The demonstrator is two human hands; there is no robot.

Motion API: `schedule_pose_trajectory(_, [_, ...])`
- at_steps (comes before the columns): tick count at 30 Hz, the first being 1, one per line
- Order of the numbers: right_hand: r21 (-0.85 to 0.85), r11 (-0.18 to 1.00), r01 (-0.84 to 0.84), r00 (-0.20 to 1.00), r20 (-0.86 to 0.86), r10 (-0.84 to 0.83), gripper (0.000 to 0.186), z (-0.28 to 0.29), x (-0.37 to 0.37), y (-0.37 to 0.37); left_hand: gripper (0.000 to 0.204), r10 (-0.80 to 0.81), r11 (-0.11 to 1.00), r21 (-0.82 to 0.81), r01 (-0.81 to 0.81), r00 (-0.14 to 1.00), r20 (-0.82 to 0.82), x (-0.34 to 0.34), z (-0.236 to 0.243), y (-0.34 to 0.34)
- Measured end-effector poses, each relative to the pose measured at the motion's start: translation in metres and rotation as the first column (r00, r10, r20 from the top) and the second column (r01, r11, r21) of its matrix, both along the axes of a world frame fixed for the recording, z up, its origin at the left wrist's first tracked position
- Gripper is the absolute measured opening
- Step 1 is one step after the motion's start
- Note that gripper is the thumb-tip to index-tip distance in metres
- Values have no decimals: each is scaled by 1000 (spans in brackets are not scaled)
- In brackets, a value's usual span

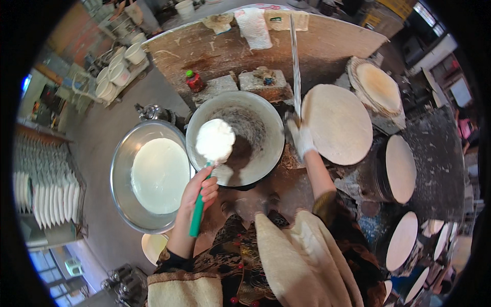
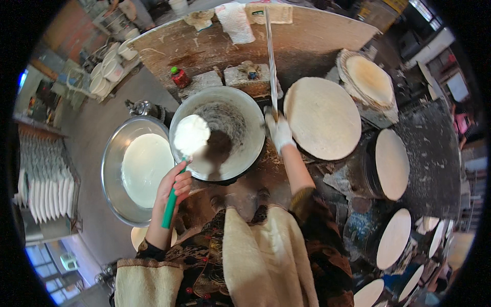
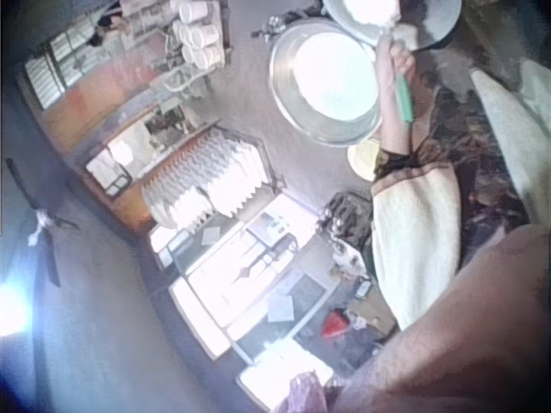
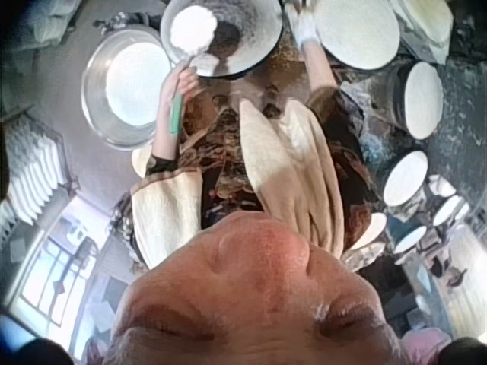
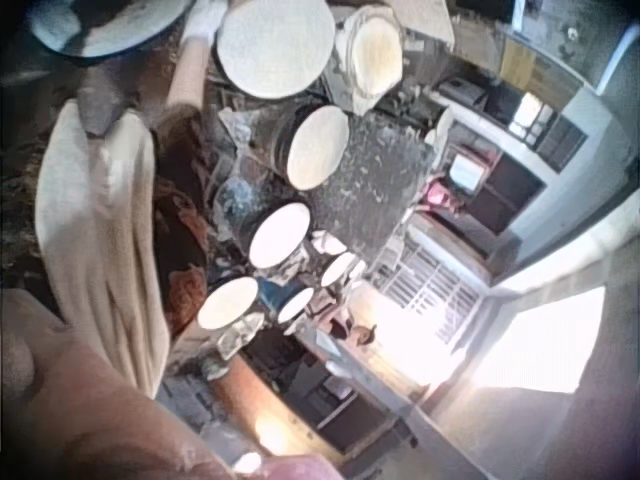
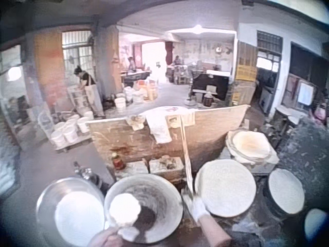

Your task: The person ladles white batter onto a hot circular griddle and spreads it into a thin circle using a wooden tool. They cook the crepe, flip it, and then stack it with others. The process is repeated continuously throughout the video.

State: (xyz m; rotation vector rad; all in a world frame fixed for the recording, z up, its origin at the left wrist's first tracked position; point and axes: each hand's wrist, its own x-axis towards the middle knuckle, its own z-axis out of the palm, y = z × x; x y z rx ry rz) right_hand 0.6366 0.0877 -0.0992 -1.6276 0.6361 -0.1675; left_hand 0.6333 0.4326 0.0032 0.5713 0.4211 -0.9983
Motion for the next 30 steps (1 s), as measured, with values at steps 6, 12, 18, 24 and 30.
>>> schedule_pose_trajectory(6, [402,915,-21,967,-224,120,39,-2,-124,58,29,-125,981,165,100,981,151,7,-3,-79])
schedule_pose_trajectory(12, [683,727,-68,987,-61,149,36,-14,-137,46,42,-214,971,-120,205,975,-59,44,-70,-141])
schedule_pose_trajectory(18, [581,808,92,982,-189,24,36,-25,-114,46,12,-254,937,319,141,903,347,88,-101,-175])
schedule_pose_trajectory(24, [151,984,89,967,-248,-50,41,-23,-149,68,41,-487,757,645,-104,567,664,141,-119,-146])
schedule_pose_trajectory(30, [-96,994,-50,962,-274,22,47,-6,-136,70,48,-812,581,579,-572,-454,366,186,-112,-79])
